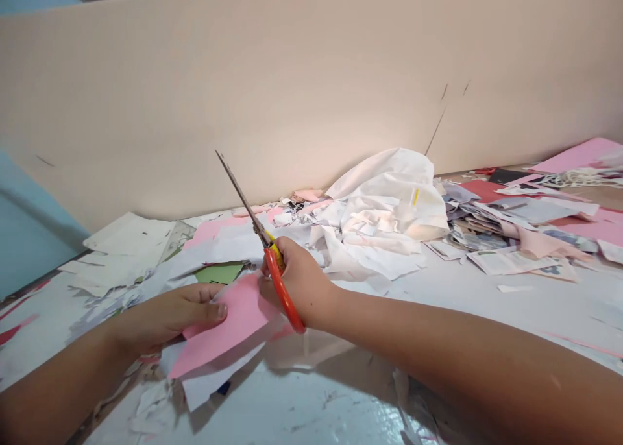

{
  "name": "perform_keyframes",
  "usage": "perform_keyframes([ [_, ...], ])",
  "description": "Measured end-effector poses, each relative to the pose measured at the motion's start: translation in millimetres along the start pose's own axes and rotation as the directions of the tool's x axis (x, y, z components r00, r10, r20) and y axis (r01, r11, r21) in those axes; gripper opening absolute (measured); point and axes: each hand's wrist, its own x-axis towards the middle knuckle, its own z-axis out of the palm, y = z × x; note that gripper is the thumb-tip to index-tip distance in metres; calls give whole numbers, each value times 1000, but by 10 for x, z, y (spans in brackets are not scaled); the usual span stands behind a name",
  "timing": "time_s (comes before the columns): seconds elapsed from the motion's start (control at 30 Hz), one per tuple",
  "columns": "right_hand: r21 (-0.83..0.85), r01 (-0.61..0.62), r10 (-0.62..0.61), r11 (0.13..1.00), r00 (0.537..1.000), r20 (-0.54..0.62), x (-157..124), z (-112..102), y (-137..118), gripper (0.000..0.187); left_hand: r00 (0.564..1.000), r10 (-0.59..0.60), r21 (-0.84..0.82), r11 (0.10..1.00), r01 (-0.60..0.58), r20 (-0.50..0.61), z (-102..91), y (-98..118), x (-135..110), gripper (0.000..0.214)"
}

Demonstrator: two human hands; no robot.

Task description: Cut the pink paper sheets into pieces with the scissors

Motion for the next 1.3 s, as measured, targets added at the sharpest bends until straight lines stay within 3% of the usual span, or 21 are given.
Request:
perform_keyframes([
  [0.13, 25, 35, -34, 999, 999, -17, -5, -1, 6, 16, 998, 41, -131, 991, -36, 38, 46, -29, 38, 27],
  [0.23, 9, 63, -63, 998, 998, -25, 13, -25, 11, 15, 998, 48, -93, 994, -53, -50, 41, -67, 70, 26],
  [0.4, 6, 125, -125, 992, 991, -40, 121, -168, 74, 24, 972, 159, -31, 986, -167, -172, -44, -71, 114, 23],
  [0.5, -44, 92, -88, 995, 993, 82, 213, -293, 125, 23, 939, 211, 17, 976, -215, -270, -101, -63, 134, 26],
  [0.6, -68, 74, -52, 995, 957, 287, 282, -407, 155, 16, 900, 272, 101, 962, -252, -342, -168, -58, 137, 28],
  [0.7, -179, 74, -7, 981, 937, 349, 306, -490, 153, 18, 876, 325, 186, 943, -275, -356, -276, -22, 105, 26],
  [0.83, -300, 72, 49, 951, 925, 377, 272, -546, 90, 21, 881, 340, 230, 934, -275, -329, -494, 74, -6, 28],
  [1.03, -372, 111, 84, 921, 879, 470, 210, -561, -8, 30, 875, 289, 186, 954, -233, -389, -772, 177, -233, 34],
  [1.3, -279, 31, 152, 960, 779, 609, 186, -528, -36, 40, 941, 211, 118, 975, -186, -264, -773, 195, -272, 33],
])
